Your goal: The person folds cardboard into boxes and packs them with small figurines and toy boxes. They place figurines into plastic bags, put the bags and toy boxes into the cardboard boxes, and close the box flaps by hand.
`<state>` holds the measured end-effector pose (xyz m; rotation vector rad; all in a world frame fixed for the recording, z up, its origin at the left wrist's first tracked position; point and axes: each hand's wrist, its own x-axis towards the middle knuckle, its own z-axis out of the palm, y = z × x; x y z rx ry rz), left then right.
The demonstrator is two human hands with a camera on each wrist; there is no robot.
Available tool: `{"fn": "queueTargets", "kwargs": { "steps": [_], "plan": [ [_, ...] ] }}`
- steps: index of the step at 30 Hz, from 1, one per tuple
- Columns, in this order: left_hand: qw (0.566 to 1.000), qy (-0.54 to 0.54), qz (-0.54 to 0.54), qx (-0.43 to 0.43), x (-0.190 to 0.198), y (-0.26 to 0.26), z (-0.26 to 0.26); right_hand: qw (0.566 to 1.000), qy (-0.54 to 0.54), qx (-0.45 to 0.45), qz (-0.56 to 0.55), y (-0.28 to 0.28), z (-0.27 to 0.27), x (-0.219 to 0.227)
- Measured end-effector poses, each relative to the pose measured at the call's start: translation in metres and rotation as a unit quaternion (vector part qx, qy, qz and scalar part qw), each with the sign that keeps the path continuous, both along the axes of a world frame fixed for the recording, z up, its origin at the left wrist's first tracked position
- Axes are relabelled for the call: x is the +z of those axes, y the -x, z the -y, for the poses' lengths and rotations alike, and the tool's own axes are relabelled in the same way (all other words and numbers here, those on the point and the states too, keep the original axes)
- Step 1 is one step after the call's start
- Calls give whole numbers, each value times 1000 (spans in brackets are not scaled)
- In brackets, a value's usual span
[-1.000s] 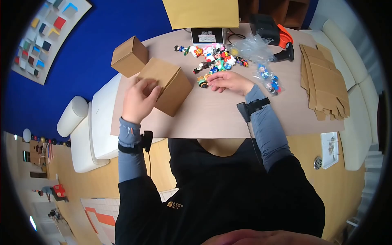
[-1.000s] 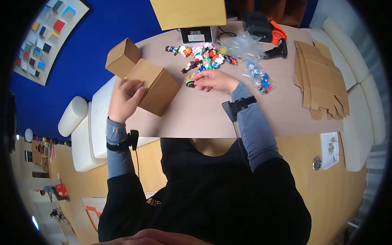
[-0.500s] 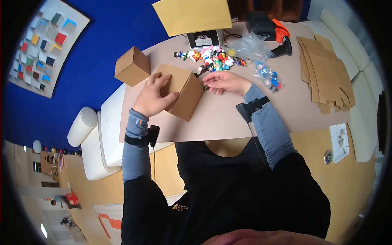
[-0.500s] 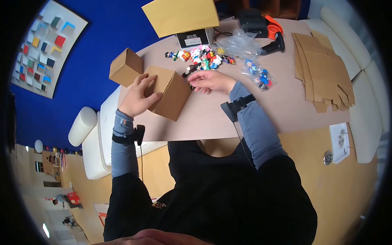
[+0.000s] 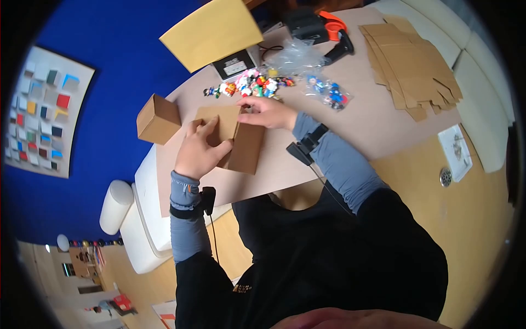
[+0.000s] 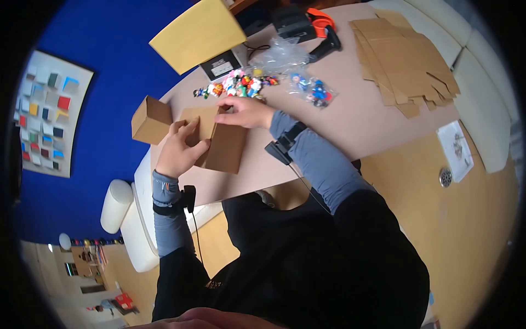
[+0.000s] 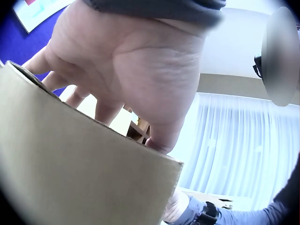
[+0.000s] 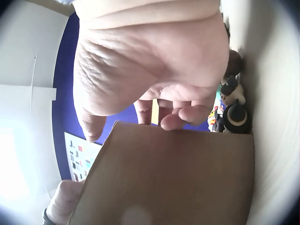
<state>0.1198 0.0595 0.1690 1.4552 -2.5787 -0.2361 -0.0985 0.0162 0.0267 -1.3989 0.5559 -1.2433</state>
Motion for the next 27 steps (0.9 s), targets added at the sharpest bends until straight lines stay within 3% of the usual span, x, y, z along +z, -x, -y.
{"fn": "queueTargets", "kwargs": {
  "steps": [2, 4, 8, 13, 19, 22, 24, 26, 27],
  "plan": [
    [999, 3, 3, 38, 2, 9, -5, 998, -15, -36, -52, 1, -12, 8],
    [999, 12, 21, 34, 0, 15, -7, 972, 83, -178, -132, -9, -5, -4],
    [997, 15, 56, 45, 0, 21, -7, 966, 140, -185, -112, -12, 0, -11],
    [993, 11, 112, 36, 4, 25, 1, 986, 91, -129, -45, -11, -4, -10],
    [983, 85, 154, 43, 5, 46, -10, 998, 32, -38, 32, -9, -7, -3],
    [989, 49, 117, 71, 15, 47, -6, 997, 27, -65, -18, -11, -6, -3],
    [999, 41, -31, 10, 24, 22, 9, 990, 91, -99, 37, -16, -3, -8],
    [991, 127, -37, -14, 40, 17, 2, 987, 108, -119, 29, -19, 1, -12],
    [988, 148, -2, 41, 53, 20, -3, 983, 121, -140, 17, -19, 1, -12]
  ]
}}
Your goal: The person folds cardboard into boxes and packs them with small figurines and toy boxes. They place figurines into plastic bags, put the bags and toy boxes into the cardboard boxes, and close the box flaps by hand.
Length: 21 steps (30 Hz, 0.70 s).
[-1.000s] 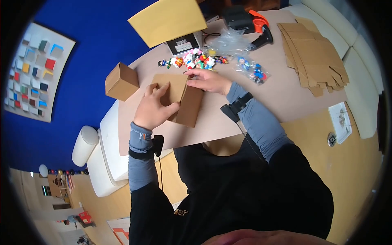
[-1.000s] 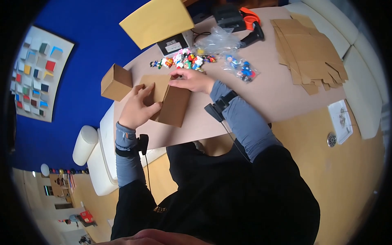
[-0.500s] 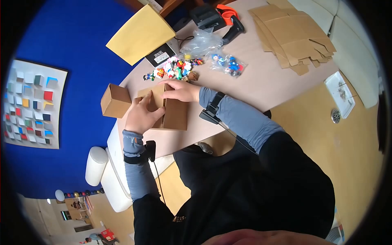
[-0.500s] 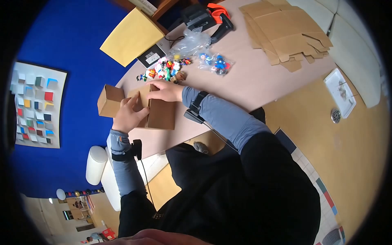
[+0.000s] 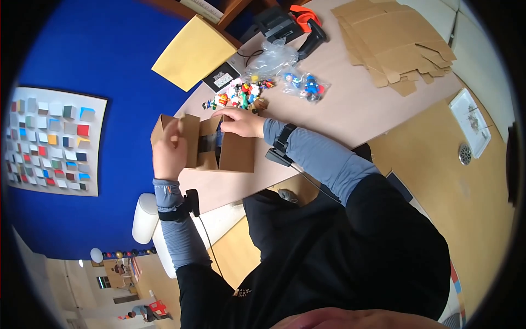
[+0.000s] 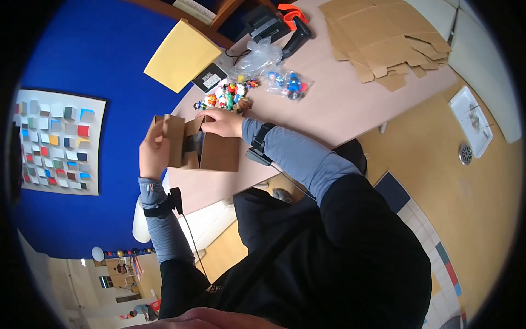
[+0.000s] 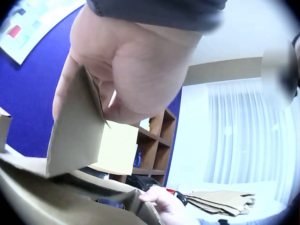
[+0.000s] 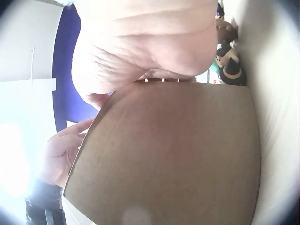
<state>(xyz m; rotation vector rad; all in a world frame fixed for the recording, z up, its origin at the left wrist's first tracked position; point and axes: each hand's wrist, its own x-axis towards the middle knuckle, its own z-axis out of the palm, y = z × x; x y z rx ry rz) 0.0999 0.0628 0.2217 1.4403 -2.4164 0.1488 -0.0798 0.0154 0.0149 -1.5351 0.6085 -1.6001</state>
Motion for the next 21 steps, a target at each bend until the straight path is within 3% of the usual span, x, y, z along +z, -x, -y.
{"fn": "queueTargets", "kwargs": {
  "steps": [1, 2, 3, 4, 8, 11, 13, 15, 17, 21],
  "plan": [
    [998, 19, 27, 60, 8, 1, -2, 1000, 2, 5, 2, 1, 1, -1],
    [997, 21, 29, 65, 10, -3, -3, 1000, -22, 17, -1, 2, 0, -1],
    [978, 153, 127, 66, 11, -9, -4, 999, -45, 31, -5, 3, 0, -1],
    [932, 280, 223, 66, 11, -14, -5, 999, -33, 21, -2, 2, 0, -1],
    [912, 320, 253, 39, -1, -13, -6, 999, -31, 35, 1, 4, -3, 3],
    [964, 143, 162, -157, -28, -22, 13, 997, -43, 53, 28, 4, -5, 5],
    [973, -23, 73, -216, -29, 11, -16, 997, -38, 48, 35, 5, -8, 8],
    [979, -80, 25, -188, -41, 16, -21, 999, -23, 22, 37, 2, -5, 7],
    [984, -172, 25, -36, -39, 18, -22, 999, -31, 23, 16, 5, -6, 7],
    [978, -193, -64, -36, -38, -3, -13, 999, -35, 10, -11, 5, -3, 3]
  ]
}}
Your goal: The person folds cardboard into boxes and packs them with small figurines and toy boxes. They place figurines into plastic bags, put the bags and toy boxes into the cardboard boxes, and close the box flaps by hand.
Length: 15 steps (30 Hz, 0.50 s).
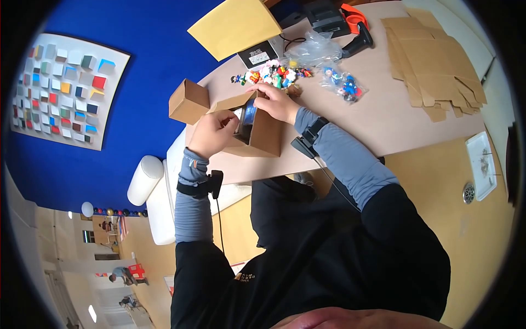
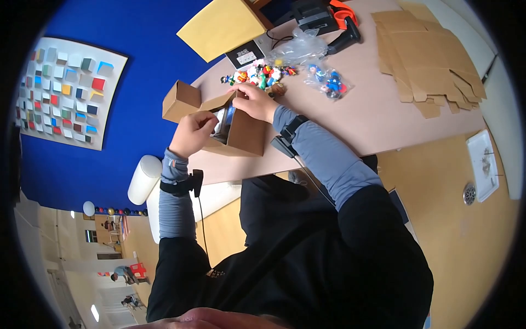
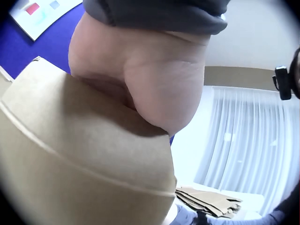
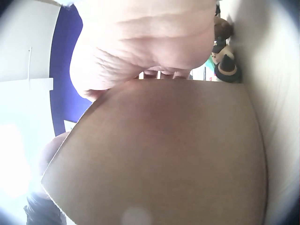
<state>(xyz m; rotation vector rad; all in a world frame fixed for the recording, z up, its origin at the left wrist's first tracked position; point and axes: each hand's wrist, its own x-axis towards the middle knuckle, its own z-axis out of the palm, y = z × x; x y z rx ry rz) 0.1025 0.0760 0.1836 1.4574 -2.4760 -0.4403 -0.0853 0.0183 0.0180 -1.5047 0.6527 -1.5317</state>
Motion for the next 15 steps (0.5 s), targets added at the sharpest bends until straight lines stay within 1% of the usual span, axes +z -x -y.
{"fn": "queueTargets", "kwargs": {
  "steps": [1, 2, 4, 5, 6, 8, 9, 10, 11, 12, 13, 14, 15],
  "plan": [
    [1000, -15, 23, -3, 6, -5, -3, 1000, 8, -7, -7, -1, 3, -2],
    [1000, -16, 19, 0, 16, -1, -11, 1000, 7, -3, -11, -2, 3, -3],
    [992, -89, 85, 13, 29, 3, -26, 1000, 10, -11, 3, -3, 4, -5],
    [986, -166, 15, 19, 23, -2, -29, 1000, 12, -7, 8, -3, 2, -3],
    [976, -210, -58, 14, 15, -3, -35, 1000, 10, -5, 3, -3, 1, -1],
    [973, -228, -2, 39, 5, 2, -42, 1000, -6, -14, 15, -2, -1, 1],
    [996, -44, 39, -69, -9, 4, -43, 1000, -10, -10, 9, -3, -1, -1],
    [996, -48, 31, -64, -24, 6, -44, 1000, -17, -3, 20, -4, -1, -2],
    [993, 55, 78, -75, -40, 9, -45, 999, -23, 4, 30, -5, -1, -4],
    [976, 156, 125, -83, -53, 12, -46, 999, -25, 11, 21, -7, 1, -6],
    [972, 203, 99, -65, -62, 17, -47, 998, -44, 22, 44, -8, 2, -8],
    [973, 202, 92, -57, -65, 17, -48, 995, -62, 32, 67, -7, 3, -10],
    [977, 196, 73, -31, -66, 17, -48, 996, -70, 20, 41, -4, 3, -11]
  ]
}}
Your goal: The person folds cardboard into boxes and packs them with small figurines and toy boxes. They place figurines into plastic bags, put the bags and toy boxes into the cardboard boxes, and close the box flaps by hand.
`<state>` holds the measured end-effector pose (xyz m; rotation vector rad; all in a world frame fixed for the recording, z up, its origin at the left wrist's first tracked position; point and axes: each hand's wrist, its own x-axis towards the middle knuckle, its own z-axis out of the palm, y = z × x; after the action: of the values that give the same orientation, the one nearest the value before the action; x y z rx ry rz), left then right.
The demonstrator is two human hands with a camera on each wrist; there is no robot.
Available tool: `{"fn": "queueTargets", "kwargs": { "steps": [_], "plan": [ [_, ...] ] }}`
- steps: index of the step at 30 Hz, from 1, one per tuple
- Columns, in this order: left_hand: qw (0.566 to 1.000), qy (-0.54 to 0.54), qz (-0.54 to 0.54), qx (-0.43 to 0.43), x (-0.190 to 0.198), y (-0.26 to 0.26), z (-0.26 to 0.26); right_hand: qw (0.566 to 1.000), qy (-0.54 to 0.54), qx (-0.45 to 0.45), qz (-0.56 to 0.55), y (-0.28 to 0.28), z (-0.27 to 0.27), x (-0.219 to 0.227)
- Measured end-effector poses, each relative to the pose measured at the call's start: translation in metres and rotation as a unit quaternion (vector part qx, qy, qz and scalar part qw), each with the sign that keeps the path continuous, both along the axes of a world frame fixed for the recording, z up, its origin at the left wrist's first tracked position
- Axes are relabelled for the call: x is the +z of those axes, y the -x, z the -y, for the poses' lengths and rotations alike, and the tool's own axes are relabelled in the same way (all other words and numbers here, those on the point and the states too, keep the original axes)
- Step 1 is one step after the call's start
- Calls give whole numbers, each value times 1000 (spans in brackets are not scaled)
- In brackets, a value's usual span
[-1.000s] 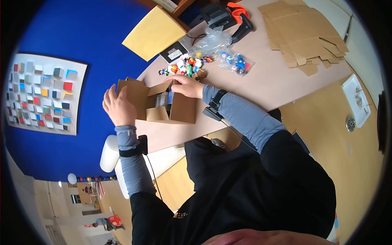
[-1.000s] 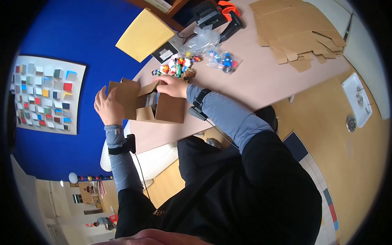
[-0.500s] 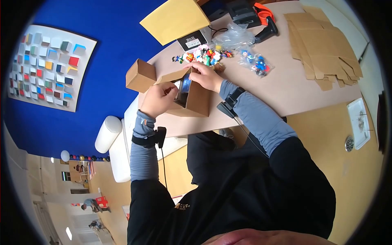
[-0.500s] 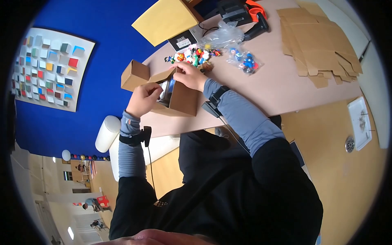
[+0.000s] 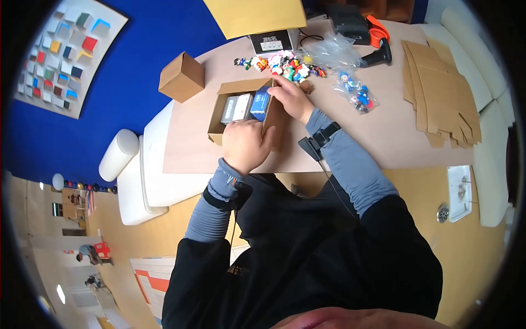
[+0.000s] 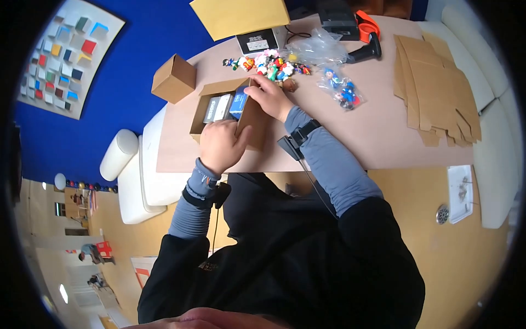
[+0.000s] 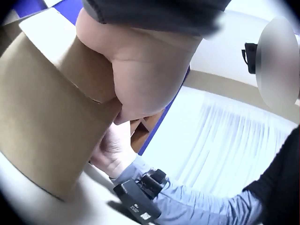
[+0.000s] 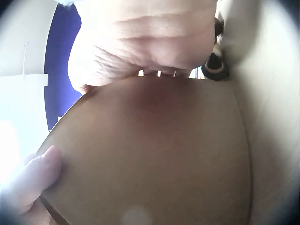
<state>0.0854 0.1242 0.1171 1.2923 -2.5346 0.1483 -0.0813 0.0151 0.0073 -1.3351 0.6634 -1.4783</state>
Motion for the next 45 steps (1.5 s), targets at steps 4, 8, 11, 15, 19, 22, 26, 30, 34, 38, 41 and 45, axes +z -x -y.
{"fn": "queueTargets", "kwargs": {
  "steps": [4, 8, 11, 15, 19, 22, 26, 30, 34, 38, 41, 45],
  "plan": [
    [996, 13, -74, 46, 5, -17, 5, 998, -18, 50, 45, 5, 0, 1],
    [929, -134, -329, 102, 18, -52, 13, 996, -18, 85, 36, 10, -5, 11],
    [789, -278, -536, 110, 22, -79, 21, 996, -18, 79, 23, 8, -6, 8],
    [674, -285, -681, -6, -10, -97, 36, 989, -104, 107, 18, -7, -32, 22],
    [587, -292, -752, -64, -47, -98, 52, 994, -42, 61, -76, -22, -31, 38],
    [524, -331, -780, -87, -74, -104, 58, 985, -31, -10, -170, -24, -26, 56],
    [452, -383, -800, -96, -86, -102, 46, 949, 1, -106, -298, -36, -35, 88],
    [454, -390, -792, -116, -107, -105, 52, 909, 27, -165, -382, -56, -32, 102],
    [483, -374, -786, -98, -118, -106, 52, 848, 75, -220, -476, -77, -37, 115],
    [497, -354, -786, -98, -120, -104, 54, 836, 104, -233, -485, -88, -36, 124],
    [518, -349, -778, -69, -136, -107, 60, 826, 110, -250, -493, -91, -36, 130],
    [501, -372, -780, -50, -145, -111, 65, 801, 176, -254, -512, -97, -46, 129]
  ]
}}
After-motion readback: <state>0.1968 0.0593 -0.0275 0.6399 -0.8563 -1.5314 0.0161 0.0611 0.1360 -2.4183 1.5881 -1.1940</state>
